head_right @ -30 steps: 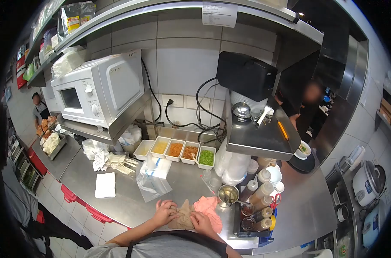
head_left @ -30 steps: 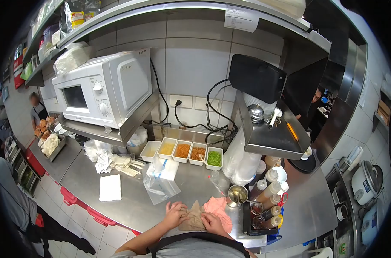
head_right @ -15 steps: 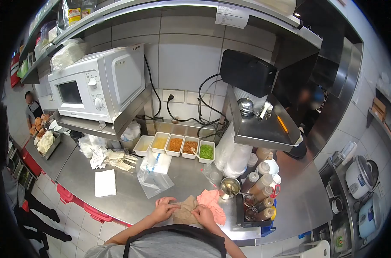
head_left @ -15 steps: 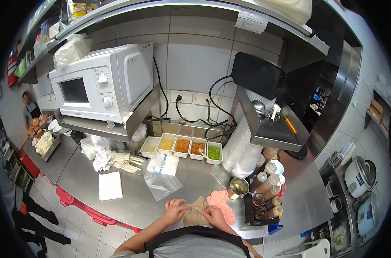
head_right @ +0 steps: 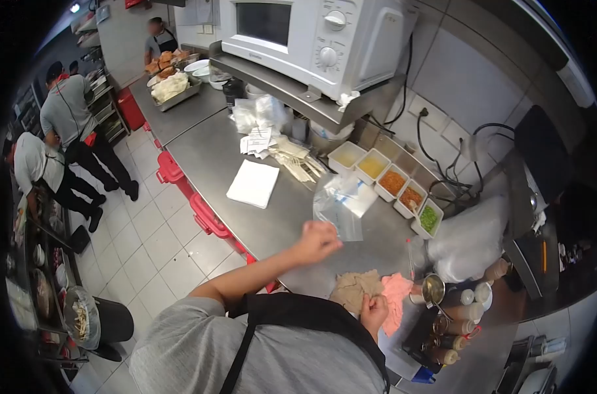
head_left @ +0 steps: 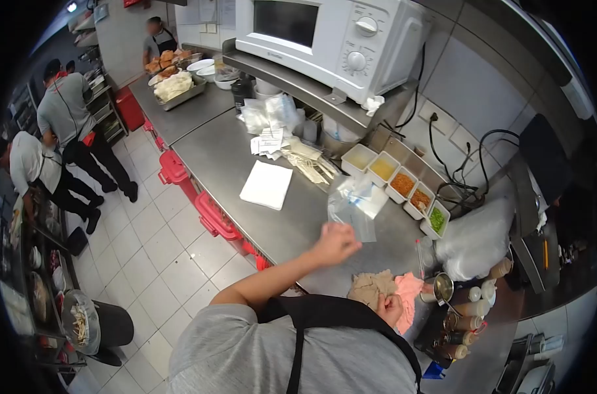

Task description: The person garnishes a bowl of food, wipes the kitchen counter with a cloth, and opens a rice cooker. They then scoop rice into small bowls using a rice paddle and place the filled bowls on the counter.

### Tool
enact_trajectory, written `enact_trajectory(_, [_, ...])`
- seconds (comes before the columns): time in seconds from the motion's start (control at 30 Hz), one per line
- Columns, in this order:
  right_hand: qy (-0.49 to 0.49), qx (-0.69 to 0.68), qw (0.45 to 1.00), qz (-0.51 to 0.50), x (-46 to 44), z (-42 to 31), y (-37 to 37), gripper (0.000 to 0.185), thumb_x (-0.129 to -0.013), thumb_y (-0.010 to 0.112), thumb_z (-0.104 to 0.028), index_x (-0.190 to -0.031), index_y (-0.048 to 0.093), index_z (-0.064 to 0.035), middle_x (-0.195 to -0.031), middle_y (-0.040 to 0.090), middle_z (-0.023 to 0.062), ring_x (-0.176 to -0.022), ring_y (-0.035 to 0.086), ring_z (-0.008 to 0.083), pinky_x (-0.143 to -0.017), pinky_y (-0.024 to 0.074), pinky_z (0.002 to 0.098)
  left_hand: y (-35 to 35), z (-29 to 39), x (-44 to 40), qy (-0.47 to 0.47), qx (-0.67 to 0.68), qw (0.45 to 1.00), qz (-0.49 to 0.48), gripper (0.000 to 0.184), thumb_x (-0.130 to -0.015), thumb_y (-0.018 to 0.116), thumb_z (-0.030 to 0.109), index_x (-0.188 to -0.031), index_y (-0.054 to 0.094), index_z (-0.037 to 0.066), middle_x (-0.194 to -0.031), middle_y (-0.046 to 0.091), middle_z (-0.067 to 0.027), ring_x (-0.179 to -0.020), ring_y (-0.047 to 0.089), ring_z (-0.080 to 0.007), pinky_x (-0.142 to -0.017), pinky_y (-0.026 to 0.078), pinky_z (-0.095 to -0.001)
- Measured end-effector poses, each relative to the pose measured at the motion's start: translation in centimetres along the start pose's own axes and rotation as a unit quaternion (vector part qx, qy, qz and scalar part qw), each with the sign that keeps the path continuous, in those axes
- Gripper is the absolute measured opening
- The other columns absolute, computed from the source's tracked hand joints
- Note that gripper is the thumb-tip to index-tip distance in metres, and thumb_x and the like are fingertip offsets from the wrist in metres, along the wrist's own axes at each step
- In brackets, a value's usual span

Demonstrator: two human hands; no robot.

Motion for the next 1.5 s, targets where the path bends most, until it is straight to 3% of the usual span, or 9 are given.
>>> enact_trajectory(0.17, [0.018, -0.016, 1.000, -0.008, -0.1, 0.3, 0.3, 0.032, -0.076, 0.067, -0.004, -0.061, 0.039, -0.0016, -0.059, 0.038, 0.0070, -0.054, 0.038, 0.0203, -0.051, 0.0302, 0.0328, -15.0, -16.1, 1.2, -0.279, -0.194, 0.908, 0.244, 0.046, -0.075, 0.064, 0.021, -0.113, 0.050, 0.000, -0.114, 0.051, -0.0188, -0.108, 0.049, -0.0345, -0.088, 0.038, -0.0489])
enact_trajectory(0.37, [0.031, 0.006, 0.999, -0.005, -0.2, 0.4, 0.2, 0.032, -0.075, 0.067, -0.002, -0.059, 0.039, -0.0014, -0.059, 0.038, 0.0066, -0.053, 0.038, 0.0192, -0.050, 0.0298, 0.0322, -22.9, -24.6, 5.1, -0.545, -0.287, 0.775, 0.144, 0.066, -0.071, 0.070, 0.040, -0.118, 0.051, -0.001, -0.122, 0.047, -0.0153, -0.114, 0.046, -0.0319, -0.095, 0.036, -0.0485])
enact_trajectory(0.67, [0.043, 0.025, 0.999, 0.010, -0.3, 0.0, -0.2, 0.032, -0.074, 0.068, -0.003, -0.059, 0.040, -0.0020, -0.058, 0.041, 0.0088, -0.051, 0.040, 0.0220, -0.049, 0.0313, 0.0343, -18.9, -29.8, 1.3, -0.445, -0.157, 0.880, 0.052, 0.064, -0.061, 0.080, 0.023, -0.113, 0.053, -0.001, -0.106, 0.062, -0.0130, -0.096, 0.060, -0.0287, -0.086, 0.048, -0.0350])
enact_trajectory(0.87, [0.036, 0.060, 0.998, 0.008, -0.5, -0.3, -0.2, 0.032, -0.073, 0.069, -0.006, -0.058, 0.042, -0.0026, -0.057, 0.041, 0.0094, -0.051, 0.044, 0.0244, -0.048, 0.0336, 0.0362, -12.4, -19.0, -3.2, -0.359, 0.393, 0.847, -0.009, 0.071, -0.066, 0.079, 0.008, -0.123, 0.038, 0.001, -0.106, 0.060, -0.0124, -0.095, 0.060, -0.0200, -0.082, 0.050, -0.0316])
enact_trajectory(0.97, [0.049, 0.071, 0.996, -0.010, -0.6, 0.1, -0.2, 0.030, -0.073, 0.070, -0.010, -0.061, 0.044, -0.0029, -0.061, 0.044, 0.0095, -0.053, 0.045, 0.0240, -0.049, 0.0357, 0.0355, -8.2, -13.4, -7.4, -0.306, 0.419, 0.852, -0.067, 0.070, -0.068, 0.078, 0.005, -0.125, 0.037, 0.003, -0.109, 0.058, -0.0124, -0.098, 0.059, -0.0203, -0.085, 0.049, -0.0337])
enact_trajectory(1.1, [0.174, 0.020, 0.984, -0.040, -1.2, -0.7, -0.4, 0.024, -0.073, 0.071, -0.020, -0.077, 0.055, -0.0025, -0.083, 0.051, 0.0123, -0.072, 0.052, 0.0258, -0.062, 0.0434, 0.0351, -0.4, -14.5, -11.3, -0.247, 0.313, 0.911, -0.108, 0.078, -0.069, 0.078, 0.010, -0.130, 0.031, 0.005, -0.114, 0.056, -0.0135, -0.100, 0.058, -0.0217, -0.085, 0.049, -0.0338])
enact_trajectory(1.23, [-0.008, 0.188, 0.980, -0.058, -3.3, -6.8, 1.2, 0.036, -0.072, 0.070, -0.026, -0.099, 0.062, -0.0035, -0.105, 0.049, 0.0163, -0.098, 0.047, 0.0336, -0.083, 0.0422, 0.0412, -1.5, -10.1, -11.3, -0.175, -0.174, 0.969, 0.010, 0.078, -0.069, 0.076, 0.020, -0.132, 0.032, 0.010, -0.133, 0.038, -0.0185, -0.126, 0.035, -0.0355, -0.097, 0.032, -0.0519])
enact_trajectory(1.43, [0.026, 0.058, 0.981, -0.183, -7.0, -2.2, 6.7, 0.034, -0.068, 0.063, -0.013, -0.102, 0.064, -0.0038, -0.100, 0.054, 0.0175, -0.091, 0.053, 0.0343, -0.084, 0.0441, 0.0406, 5.0, -3.3, -7.1, 0.028, -0.138, 0.986, -0.085, 0.062, -0.072, 0.070, 0.020, -0.127, 0.043, 0.012, -0.139, 0.029, -0.0152, -0.132, 0.023, -0.0356, -0.102, 0.018, -0.0577])
enact_trajectory(1.5, [-0.055, 0.085, 0.992, -0.068, -13.0, -4.6, 5.0, 0.031, -0.069, 0.060, -0.010, -0.099, 0.065, -0.0020, -0.097, 0.058, 0.0165, -0.084, 0.057, 0.0328, -0.080, 0.0462, 0.0408, 5.3, -3.4, -6.5, 0.012, -0.112, 0.991, -0.072, 0.060, -0.072, 0.070, 0.018, -0.126, 0.044, 0.012, -0.139, 0.029, -0.0146, -0.132, 0.022, -0.0357, -0.103, 0.017, -0.0572])
Point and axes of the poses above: each hand's wrist, its own x-axis away from the middle knuckle, its own y-axis out of the palm, z = x × y, the point moved 10 cm from there along -x, towards the middle knuckle
